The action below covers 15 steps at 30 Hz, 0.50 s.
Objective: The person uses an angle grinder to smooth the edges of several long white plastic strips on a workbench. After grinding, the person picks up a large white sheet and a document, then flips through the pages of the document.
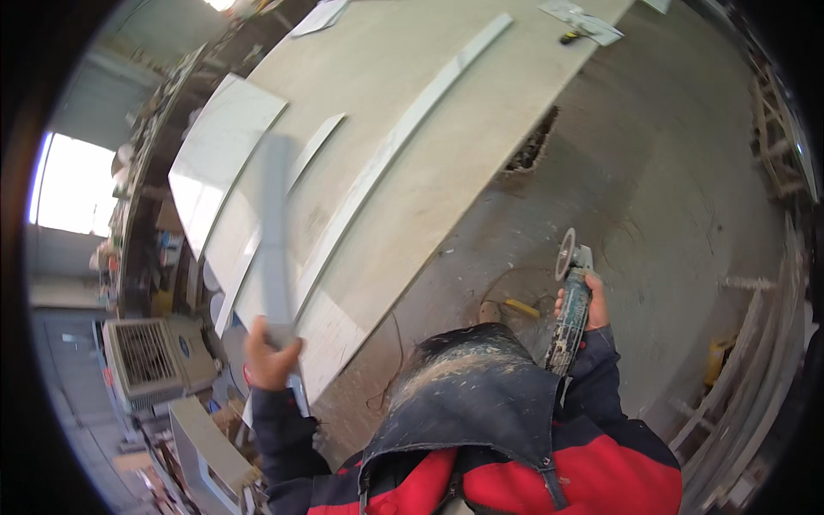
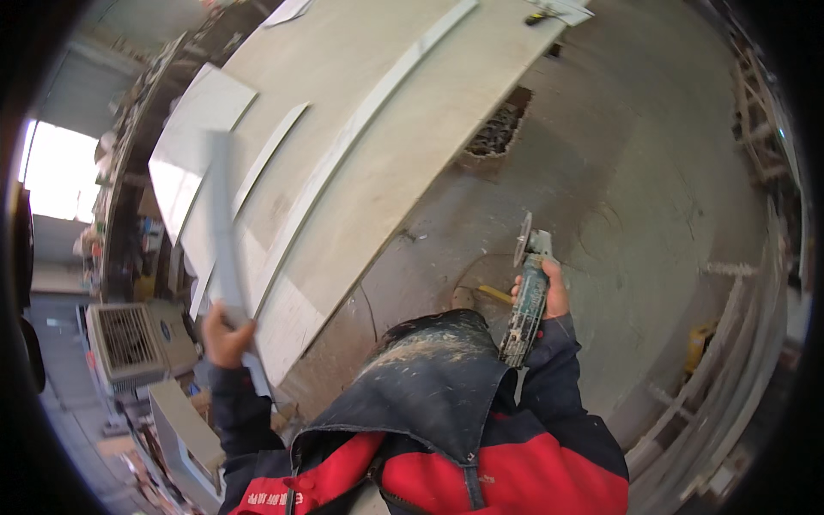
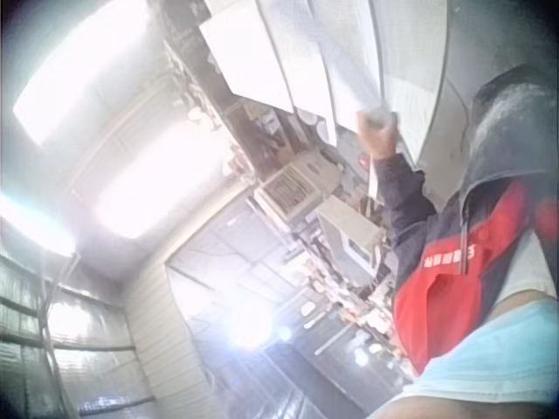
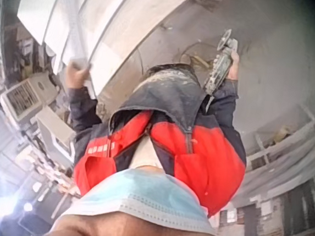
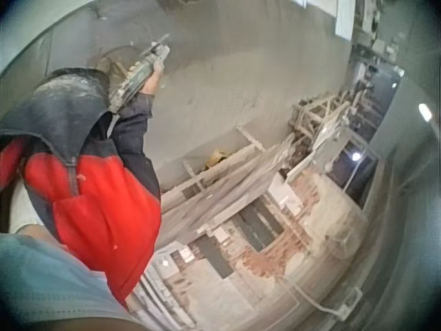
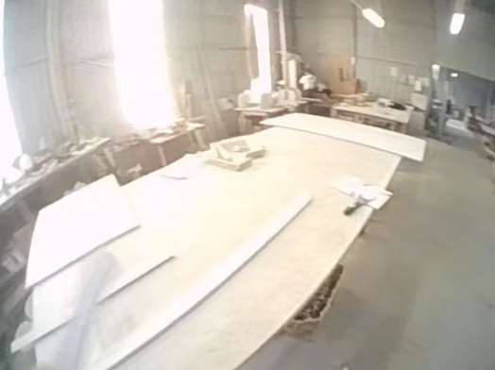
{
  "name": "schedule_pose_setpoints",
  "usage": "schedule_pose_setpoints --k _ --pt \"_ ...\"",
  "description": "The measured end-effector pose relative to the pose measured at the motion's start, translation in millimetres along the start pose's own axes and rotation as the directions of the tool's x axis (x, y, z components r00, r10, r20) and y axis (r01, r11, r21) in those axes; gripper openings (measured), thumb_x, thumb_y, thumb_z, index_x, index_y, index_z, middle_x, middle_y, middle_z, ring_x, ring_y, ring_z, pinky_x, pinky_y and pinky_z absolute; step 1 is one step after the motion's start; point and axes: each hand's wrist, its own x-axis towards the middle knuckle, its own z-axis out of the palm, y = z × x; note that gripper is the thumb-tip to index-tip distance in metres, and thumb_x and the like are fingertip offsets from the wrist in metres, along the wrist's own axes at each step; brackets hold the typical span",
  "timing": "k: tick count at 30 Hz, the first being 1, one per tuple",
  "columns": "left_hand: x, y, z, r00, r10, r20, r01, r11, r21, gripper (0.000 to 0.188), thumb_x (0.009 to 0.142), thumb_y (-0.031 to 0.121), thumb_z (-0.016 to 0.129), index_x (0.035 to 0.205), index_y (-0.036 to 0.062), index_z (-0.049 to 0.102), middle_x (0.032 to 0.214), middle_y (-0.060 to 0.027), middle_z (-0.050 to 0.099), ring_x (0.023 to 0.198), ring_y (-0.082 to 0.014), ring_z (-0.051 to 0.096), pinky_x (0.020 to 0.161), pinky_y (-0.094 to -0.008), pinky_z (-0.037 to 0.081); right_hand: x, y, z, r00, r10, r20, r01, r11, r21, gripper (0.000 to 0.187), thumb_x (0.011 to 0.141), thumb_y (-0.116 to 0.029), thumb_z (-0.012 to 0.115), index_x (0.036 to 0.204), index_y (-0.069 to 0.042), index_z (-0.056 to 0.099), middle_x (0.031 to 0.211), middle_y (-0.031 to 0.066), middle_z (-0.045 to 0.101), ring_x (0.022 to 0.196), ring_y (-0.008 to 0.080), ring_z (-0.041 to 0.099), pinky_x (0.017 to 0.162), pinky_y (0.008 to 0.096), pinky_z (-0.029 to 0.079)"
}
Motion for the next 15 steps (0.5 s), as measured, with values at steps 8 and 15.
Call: schedule_pose_setpoints --k 8,15 --pt "-75.3 6.8 -140.8 0.871 -0.281 -0.402 -0.196 0.552 -0.811 0.021 0.104 0.017 0.063 0.121 0.0059 0.059 0.115 -0.0099 0.067 0.099 -0.0236 0.069 0.085 -0.0449 0.059 -5.6 -6.6 11.5 0.995 0.047 0.09 -0.042 0.998 -0.057 0.061 0.093 -0.06 0.065 0.116 -0.003 0.064 0.09 0.0131 0.073 0.073 0.0269 0.074 0.062 0.0428 0.065" --pt "-138.6 -149.3 -18.5 0.795 -0.603 -0.057 -0.084 -0.016 -0.996 0.029 0.106 0.026 0.058 0.124 0.0044 0.063 0.138 -0.017 0.064 0.123 -0.0331 0.065 0.108 -0.0557 0.052 0.9 -24.4 27.0 0.982 0.108 0.155 -0.091 0.989 -0.115 0.064 0.091 -0.062 0.067 0.11 -0.001 0.064 0.091 0.0135 0.072 0.076 0.0279 0.074 0.066 0.0434 0.065"
